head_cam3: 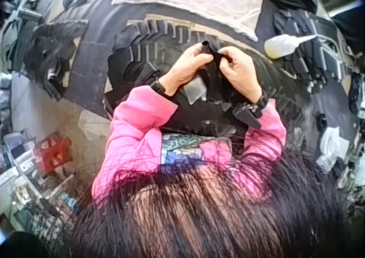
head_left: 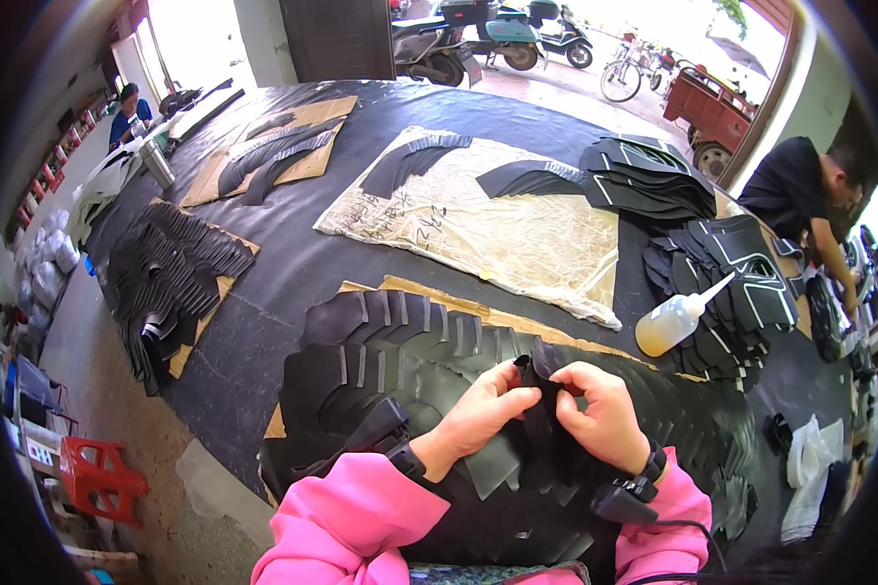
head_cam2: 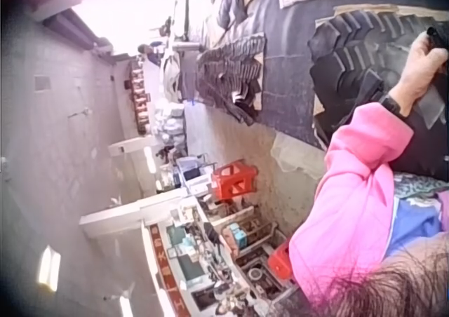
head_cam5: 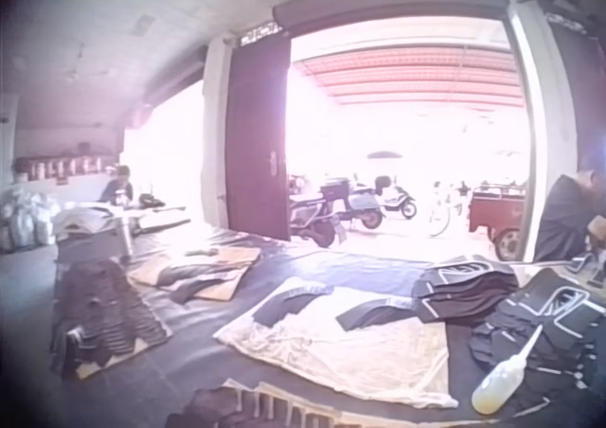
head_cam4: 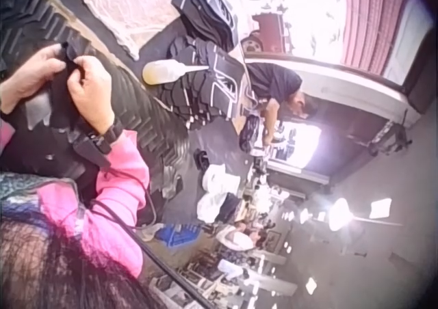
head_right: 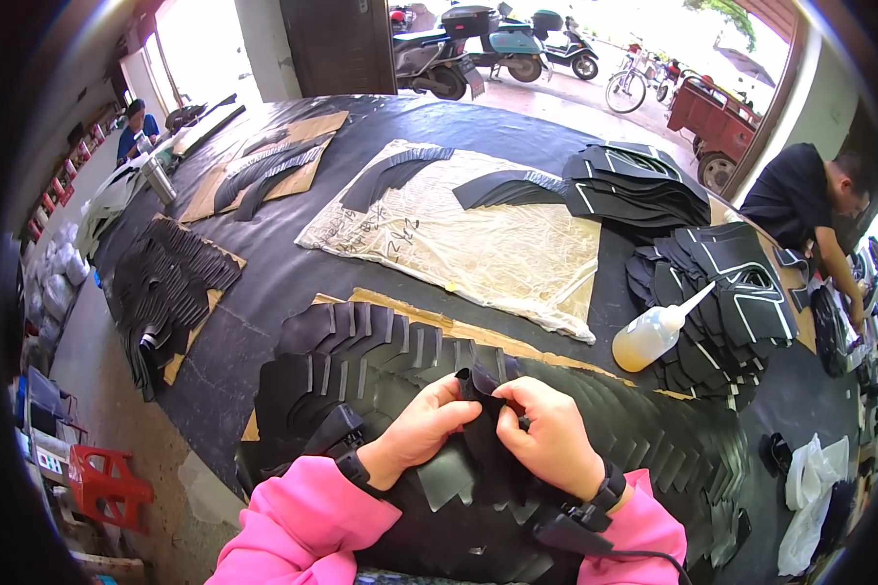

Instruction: The person is stitching or assembling leather components of a shoe upper at a long work table.

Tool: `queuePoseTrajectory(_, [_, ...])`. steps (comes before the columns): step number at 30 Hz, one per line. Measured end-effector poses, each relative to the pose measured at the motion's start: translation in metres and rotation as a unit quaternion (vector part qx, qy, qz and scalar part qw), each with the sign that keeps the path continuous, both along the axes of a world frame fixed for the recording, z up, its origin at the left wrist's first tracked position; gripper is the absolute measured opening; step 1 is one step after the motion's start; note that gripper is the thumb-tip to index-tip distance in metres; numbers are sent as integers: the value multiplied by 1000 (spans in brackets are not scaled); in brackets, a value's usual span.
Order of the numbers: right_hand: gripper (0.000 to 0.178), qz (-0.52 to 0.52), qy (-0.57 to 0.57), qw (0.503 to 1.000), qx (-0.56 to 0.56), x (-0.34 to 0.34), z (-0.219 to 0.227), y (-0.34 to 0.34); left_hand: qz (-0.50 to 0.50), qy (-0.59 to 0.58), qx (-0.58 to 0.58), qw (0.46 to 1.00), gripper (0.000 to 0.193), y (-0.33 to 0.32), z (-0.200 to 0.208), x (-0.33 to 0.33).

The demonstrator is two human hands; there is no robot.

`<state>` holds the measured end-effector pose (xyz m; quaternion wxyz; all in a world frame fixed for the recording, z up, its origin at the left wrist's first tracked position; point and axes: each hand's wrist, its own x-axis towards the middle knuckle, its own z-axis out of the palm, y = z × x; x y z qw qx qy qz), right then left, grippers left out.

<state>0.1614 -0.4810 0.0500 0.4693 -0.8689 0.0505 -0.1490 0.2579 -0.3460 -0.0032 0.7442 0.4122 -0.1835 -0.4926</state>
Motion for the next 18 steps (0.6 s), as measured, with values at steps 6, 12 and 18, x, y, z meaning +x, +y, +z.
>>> queuePoseTrajectory(6, [12,-19,6,1000,3,0,3,2,38,-114,-4,993,21,-4,-4,-4])
queuePoseTrajectory(12, [9,-165,-128,940,-270,-3,21,-30,157,-135,12,978,20,-8,-2,-3])
queuePoseTrajectory(18, [13,-32,63,970,233,4,-8,-80,-145,-360,11,922,31,9,5,-5])
